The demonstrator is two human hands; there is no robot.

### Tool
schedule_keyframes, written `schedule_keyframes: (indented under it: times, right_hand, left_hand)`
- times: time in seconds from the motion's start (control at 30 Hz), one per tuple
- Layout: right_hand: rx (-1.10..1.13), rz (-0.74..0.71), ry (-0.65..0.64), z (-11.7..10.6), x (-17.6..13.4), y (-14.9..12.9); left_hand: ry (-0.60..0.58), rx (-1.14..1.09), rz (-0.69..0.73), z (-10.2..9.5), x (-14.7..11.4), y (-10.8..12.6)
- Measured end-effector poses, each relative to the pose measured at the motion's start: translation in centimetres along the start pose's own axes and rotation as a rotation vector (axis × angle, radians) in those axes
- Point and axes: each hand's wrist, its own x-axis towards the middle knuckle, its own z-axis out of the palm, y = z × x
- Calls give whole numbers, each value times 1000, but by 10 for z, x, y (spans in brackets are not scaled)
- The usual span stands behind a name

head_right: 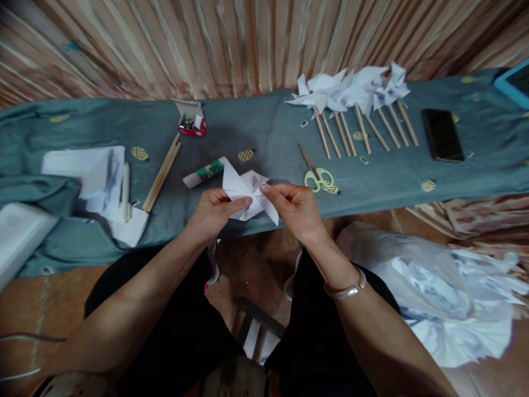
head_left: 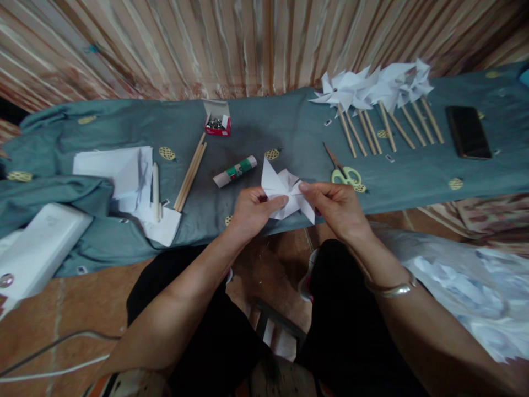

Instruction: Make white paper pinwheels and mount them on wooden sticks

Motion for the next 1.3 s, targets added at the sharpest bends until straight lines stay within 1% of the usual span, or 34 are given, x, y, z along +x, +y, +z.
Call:
schedule_keyframes:
  times: [0.2,0.37,0.67,1.1,1.23,1.3]
  right_hand:
    - [-39,-26,58,4,-1,1]
    - [-55,-27,80,6,-1,4]
    - [-112,-56,86,6,-1,6]
    - [-129,-92,82,7,-1,9]
    - [-94,-74,96,8,-2,7]
    - [-29,-49,95,8,-3,3]
  left_hand:
    - [4,33,-10,1,-2,1]
    - [-2,34,-10,1,-3,0]
    - [11,25,7,0,-2,-2]
    - [2,28,27,0,-2,-2]
    - [24,18,22,0,-2,-2]
    - [35,19,19,1,-2,-1]
